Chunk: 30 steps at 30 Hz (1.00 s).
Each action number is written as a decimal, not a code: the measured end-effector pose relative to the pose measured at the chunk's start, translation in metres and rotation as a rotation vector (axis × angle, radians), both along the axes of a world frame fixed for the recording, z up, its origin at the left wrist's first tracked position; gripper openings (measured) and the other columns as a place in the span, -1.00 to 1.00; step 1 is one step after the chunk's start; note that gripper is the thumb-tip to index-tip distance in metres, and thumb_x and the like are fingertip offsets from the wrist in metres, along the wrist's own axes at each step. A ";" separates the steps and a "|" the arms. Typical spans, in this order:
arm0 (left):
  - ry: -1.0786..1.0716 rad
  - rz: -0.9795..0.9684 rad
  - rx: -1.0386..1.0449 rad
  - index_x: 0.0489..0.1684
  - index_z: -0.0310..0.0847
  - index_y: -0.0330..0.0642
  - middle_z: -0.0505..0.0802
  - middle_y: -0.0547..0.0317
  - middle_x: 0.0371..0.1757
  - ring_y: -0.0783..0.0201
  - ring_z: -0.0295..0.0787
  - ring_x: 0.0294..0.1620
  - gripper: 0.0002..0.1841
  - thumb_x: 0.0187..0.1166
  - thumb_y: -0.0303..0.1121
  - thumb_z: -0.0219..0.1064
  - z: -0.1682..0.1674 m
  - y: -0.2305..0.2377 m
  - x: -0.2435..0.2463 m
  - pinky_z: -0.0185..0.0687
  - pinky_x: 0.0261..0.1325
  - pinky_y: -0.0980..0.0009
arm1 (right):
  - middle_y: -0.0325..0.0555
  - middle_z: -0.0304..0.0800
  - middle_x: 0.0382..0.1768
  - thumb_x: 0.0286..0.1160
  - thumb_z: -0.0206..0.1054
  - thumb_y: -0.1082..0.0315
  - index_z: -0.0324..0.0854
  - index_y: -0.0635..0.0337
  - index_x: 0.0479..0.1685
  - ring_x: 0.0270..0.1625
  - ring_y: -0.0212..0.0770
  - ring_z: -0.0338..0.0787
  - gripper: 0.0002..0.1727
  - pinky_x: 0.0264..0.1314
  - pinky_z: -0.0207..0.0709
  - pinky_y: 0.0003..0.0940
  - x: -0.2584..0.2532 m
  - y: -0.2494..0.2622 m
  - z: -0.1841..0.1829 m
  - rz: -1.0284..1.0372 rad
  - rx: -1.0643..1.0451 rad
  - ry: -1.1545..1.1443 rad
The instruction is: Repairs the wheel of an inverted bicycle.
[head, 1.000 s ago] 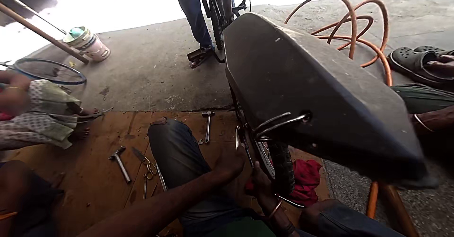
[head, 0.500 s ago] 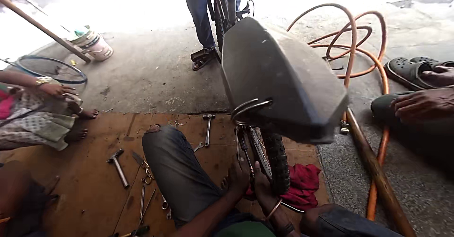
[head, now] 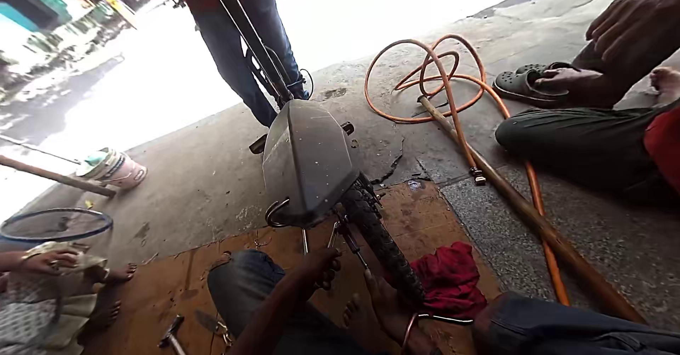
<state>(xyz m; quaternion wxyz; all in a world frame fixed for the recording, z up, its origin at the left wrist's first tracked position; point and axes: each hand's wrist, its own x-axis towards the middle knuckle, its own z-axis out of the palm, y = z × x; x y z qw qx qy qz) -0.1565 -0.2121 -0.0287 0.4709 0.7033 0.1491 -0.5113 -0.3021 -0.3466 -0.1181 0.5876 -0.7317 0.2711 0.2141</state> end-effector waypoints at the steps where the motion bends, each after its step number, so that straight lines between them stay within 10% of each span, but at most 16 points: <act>1: 0.045 0.012 -0.023 0.14 0.52 -0.14 0.54 0.36 -0.51 0.53 0.19 -0.79 -0.73 0.86 -0.21 -0.03 0.008 -0.004 0.007 0.14 -0.74 0.64 | 0.25 0.78 -0.04 0.84 -0.19 -0.24 0.67 0.33 0.15 0.06 0.14 0.77 -0.22 0.22 0.53 0.18 0.001 0.000 0.000 -0.002 0.002 -0.001; 9: -0.138 -0.083 0.123 -0.06 0.46 -0.14 0.42 0.37 -0.62 0.46 0.25 -0.78 -0.74 0.88 -0.15 0.04 0.005 -0.031 -0.018 0.30 -0.68 0.56 | 0.22 0.79 0.00 0.83 -0.25 -0.28 0.68 0.30 0.17 0.14 0.14 0.78 -0.18 0.27 0.53 0.18 -0.004 0.001 0.003 0.022 -0.020 0.017; 13: -0.185 -0.030 0.156 0.19 0.51 -0.27 0.52 0.31 -0.55 0.45 0.31 -0.77 -0.66 0.92 -0.18 -0.05 0.005 -0.030 -0.021 0.33 -0.68 0.55 | 0.26 0.80 0.14 0.82 -0.30 -0.28 0.69 0.32 0.27 0.25 0.12 0.76 -0.14 0.40 0.48 0.17 -0.004 0.003 0.002 -0.009 -0.009 -0.018; 24: -0.210 -0.018 0.184 0.24 0.54 -0.26 0.64 0.22 -0.43 0.43 0.37 -0.68 -0.51 0.96 -0.09 -0.24 0.009 -0.035 -0.032 0.35 -0.55 0.51 | -0.04 0.56 -0.50 0.93 -0.19 -0.01 0.69 0.36 -0.16 -0.39 -0.14 0.56 -0.33 -0.13 0.49 -0.07 -0.002 0.000 0.006 -0.100 0.000 -0.040; 30: -0.367 -0.170 0.344 0.30 0.59 -0.26 0.77 0.03 -0.18 0.19 0.67 -0.35 -0.46 0.95 -0.09 -0.28 -0.012 -0.036 -0.055 0.63 -0.10 0.22 | -0.16 0.48 -0.56 0.94 -0.25 0.01 0.67 0.32 -0.21 -0.49 -0.23 0.50 -0.33 -0.24 0.47 -0.17 -0.003 0.000 0.007 -0.101 0.035 -0.060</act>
